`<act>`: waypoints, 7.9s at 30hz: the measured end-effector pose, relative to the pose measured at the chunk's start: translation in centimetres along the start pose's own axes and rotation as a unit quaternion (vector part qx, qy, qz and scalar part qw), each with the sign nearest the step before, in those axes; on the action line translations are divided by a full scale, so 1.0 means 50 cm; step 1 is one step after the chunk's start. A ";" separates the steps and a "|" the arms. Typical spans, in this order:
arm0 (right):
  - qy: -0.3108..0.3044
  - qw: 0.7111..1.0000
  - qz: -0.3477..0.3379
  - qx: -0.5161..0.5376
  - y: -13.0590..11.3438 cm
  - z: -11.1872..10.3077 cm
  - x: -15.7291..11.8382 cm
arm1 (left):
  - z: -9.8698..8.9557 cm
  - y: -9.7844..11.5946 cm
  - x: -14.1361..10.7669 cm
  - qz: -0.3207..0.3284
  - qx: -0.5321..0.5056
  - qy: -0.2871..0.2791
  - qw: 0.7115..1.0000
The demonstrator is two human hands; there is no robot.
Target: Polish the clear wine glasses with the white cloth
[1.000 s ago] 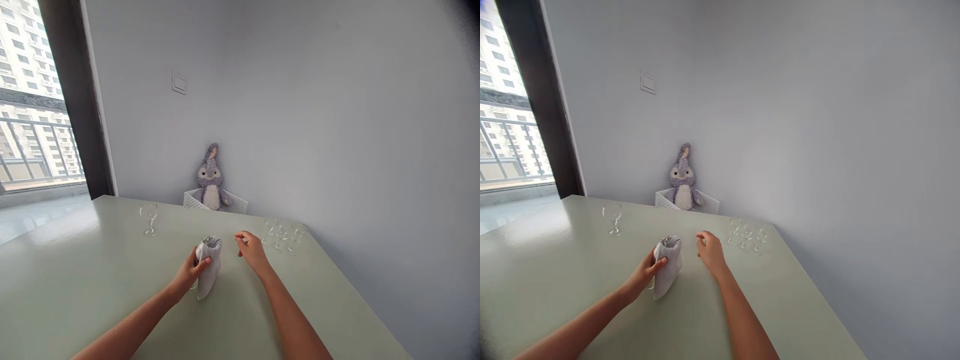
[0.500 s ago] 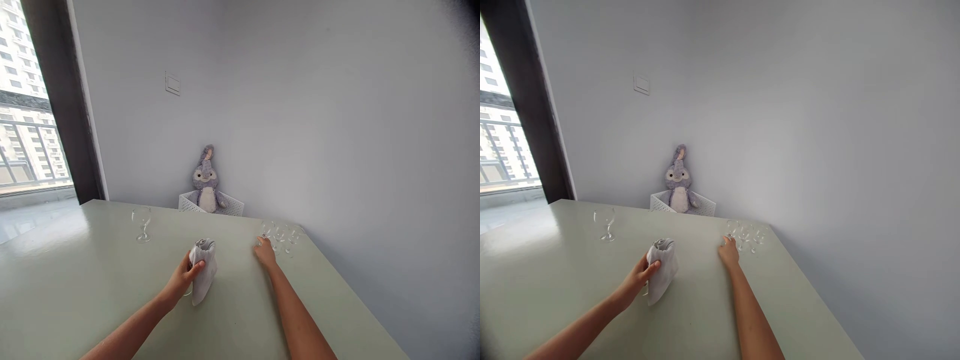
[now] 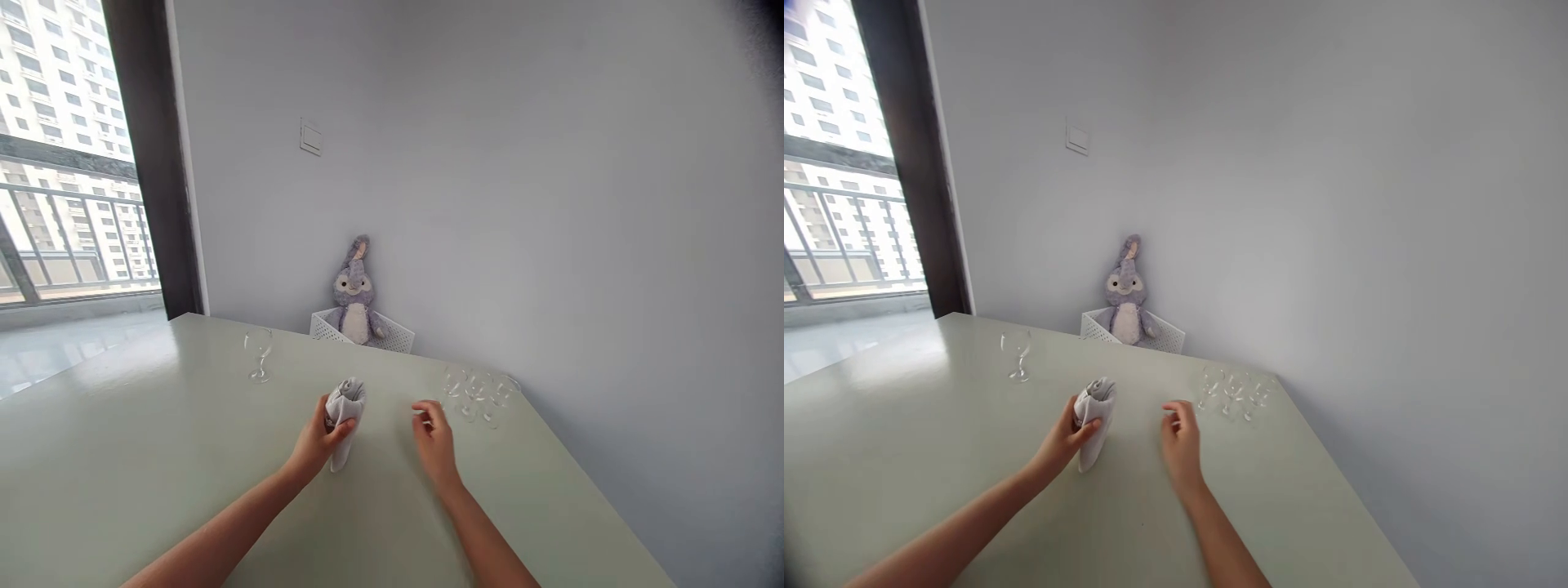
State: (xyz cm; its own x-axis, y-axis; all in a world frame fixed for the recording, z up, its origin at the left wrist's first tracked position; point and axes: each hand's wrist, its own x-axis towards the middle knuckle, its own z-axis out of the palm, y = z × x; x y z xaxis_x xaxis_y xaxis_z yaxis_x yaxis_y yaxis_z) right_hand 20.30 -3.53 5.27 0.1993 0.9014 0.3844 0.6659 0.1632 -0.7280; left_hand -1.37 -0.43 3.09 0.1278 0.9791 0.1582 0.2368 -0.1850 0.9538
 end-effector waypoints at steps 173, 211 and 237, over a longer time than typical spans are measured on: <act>-0.045 0.964 -0.210 -0.156 -0.091 0.097 -0.062 | 0.039 0.101 -0.072 0.165 -0.220 -0.031 0.961; -0.054 0.992 0.100 -0.049 0.145 -0.080 -0.062 | -0.261 -0.122 0.126 -0.104 -0.107 0.449 0.881; -0.293 0.937 -0.180 0.064 -0.102 0.117 -0.110 | -0.146 -0.096 0.171 -0.085 0.001 0.283 0.955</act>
State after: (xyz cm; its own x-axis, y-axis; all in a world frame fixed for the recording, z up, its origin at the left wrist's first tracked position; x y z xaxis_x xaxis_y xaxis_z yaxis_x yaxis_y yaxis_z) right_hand 11.62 -6.99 3.56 -0.4757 0.8383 0.2665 0.5155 0.5112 -0.6877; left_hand -8.43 9.45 1.72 -0.4540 0.8836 0.1145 0.2088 -0.0195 0.9778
